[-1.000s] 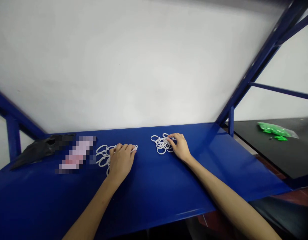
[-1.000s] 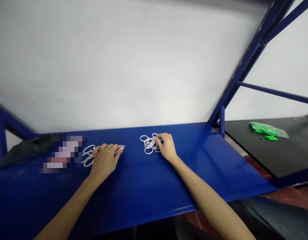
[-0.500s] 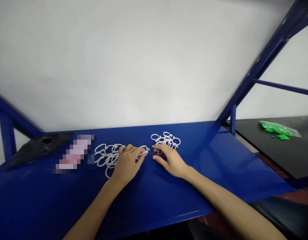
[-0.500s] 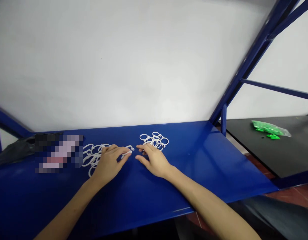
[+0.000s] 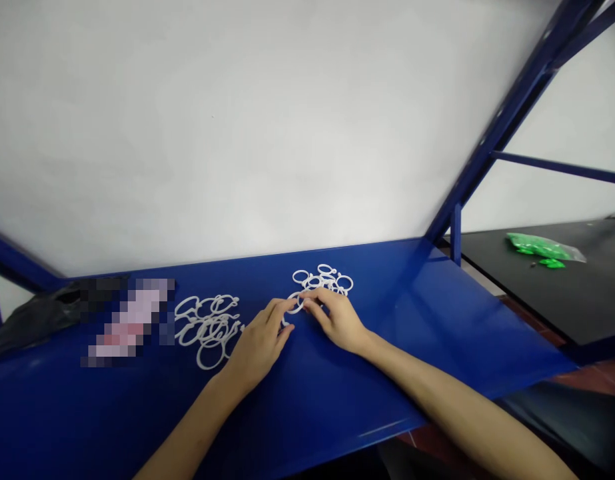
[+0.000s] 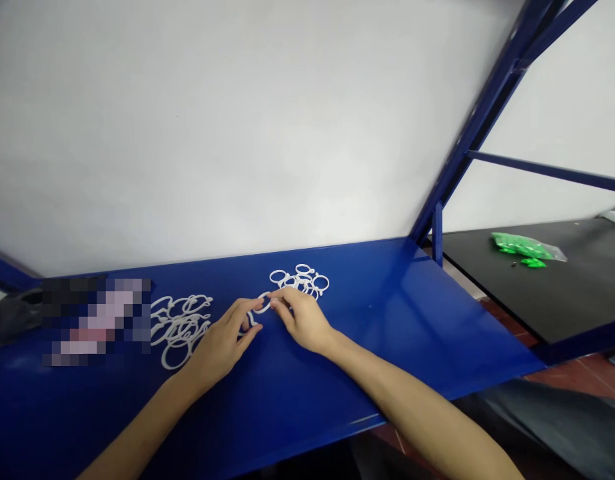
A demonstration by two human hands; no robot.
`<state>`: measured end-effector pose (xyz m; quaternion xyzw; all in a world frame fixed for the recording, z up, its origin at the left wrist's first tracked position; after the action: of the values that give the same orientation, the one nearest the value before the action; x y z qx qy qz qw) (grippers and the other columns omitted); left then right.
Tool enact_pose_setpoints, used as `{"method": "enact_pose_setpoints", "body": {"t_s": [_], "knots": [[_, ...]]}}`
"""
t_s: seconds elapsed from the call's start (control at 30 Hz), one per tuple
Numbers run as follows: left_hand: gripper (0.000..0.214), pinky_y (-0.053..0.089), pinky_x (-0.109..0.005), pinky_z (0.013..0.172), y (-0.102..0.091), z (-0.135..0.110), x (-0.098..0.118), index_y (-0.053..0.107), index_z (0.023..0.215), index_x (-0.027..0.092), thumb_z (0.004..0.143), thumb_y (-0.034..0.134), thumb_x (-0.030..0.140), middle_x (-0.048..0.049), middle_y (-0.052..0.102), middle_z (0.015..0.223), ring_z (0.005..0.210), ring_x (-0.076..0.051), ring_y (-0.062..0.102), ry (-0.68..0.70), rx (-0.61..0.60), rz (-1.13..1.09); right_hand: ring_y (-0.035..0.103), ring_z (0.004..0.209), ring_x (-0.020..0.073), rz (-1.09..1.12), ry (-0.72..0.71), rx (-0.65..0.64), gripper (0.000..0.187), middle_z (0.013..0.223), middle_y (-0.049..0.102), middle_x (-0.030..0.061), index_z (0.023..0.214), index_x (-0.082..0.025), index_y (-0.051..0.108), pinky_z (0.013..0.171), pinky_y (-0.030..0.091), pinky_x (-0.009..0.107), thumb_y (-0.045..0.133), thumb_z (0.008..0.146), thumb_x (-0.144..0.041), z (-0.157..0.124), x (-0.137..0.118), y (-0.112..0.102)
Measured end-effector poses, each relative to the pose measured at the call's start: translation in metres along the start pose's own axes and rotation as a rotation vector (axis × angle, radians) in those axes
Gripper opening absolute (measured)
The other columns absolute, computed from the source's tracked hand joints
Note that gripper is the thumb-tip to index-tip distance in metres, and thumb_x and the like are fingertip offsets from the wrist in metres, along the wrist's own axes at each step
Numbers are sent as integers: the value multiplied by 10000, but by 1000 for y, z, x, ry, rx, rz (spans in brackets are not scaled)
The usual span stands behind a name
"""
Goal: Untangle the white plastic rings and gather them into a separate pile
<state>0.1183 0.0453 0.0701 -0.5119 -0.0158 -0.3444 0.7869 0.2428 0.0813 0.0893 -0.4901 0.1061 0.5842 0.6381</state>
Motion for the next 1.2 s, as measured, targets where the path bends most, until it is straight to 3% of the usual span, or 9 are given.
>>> {"method": "enact_pose_setpoints", "body": {"t_s": [0.17, 0.4, 0.57, 0.7, 0.87, 1.0, 1.2], "knots": [[586, 589, -322, 776, 4, -3, -11, 314, 1466, 326, 927, 506, 203, -78, 476, 1403, 826, -143, 666, -84, -31, -27, 704, 829, 170, -52, -2, 85, 191, 988, 743, 59, 1072, -205, 668, 774, 547, 294, 501, 1011, -275, 4, 2, -22], [379, 517, -431, 979, 0, -2, -20, 506, 1324, 260, 951, 514, 327, -75, 574, 1260, 1127, -244, 609, -81, -43, 98, 715, 886, 190, -163, 67, 233, 173, 1032, 745, 60, 1104, -215, 628, 810, 545, 315, 518, 998, -296, 7, 35, -50], [451, 446, -508, 1024, -2, -7, -28, 556, 1310, 224, 879, 587, 351, -88, 601, 1279, 1177, -301, 551, -104, -133, 253, 675, 924, 220, -308, 81, 226, 106, 1003, 732, 59, 1032, -219, 612, 843, 532, 368, 535, 988, -277, 12, 57, -51], [430, 439, -490, 988, 1, -9, -29, 582, 1293, 237, 866, 538, 254, -72, 632, 1243, 1138, -286, 565, -91, -221, 283, 589, 1001, 258, -439, 1, 204, 87, 1028, 696, 76, 996, -220, 644, 927, 499, 433, 565, 967, -241, 15, 54, -47], [288, 456, -465, 950, 2, -4, -31, 630, 1179, 242, 924, 528, 331, -55, 669, 1145, 1079, -267, 601, -115, -196, 235, 558, 1057, 266, -467, -27, 222, 150, 1091, 625, 106, 1081, -215, 648, 957, 498, 461, 557, 961, -219, 11, 39, -47], [357, 469, -441, 948, -2, -1, -27, 605, 1218, 240, 928, 566, 446, -56, 672, 1146, 1070, -256, 614, -107, -128, 170, 570, 1072, 247, -393, -119, 131, 146, 1102, 641, 97, 1093, -219, 636, 958, 499, 431, 534, 990, -241, 5, 7, -31], [386, 491, -415, 910, -6, 1, -3, 592, 1214, 247, 908, 600, 482, -46, 680, 1089, 1016, -241, 623, 13, -91, 82, 645, 863, 179, -134, -120, -214, 186, 950, 679, 47, 1118, -207, 616, 788, 537, 312, 599, 974, -324, -8, -15, 17]]}}
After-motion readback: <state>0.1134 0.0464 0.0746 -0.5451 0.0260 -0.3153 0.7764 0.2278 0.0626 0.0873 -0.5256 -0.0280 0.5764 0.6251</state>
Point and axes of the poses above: each hand's wrist, its own z-axis towards the middle knuckle, its own y-axis out of the palm, x = y × z, the point moved 10 cm from there along z, towards the middle knuckle
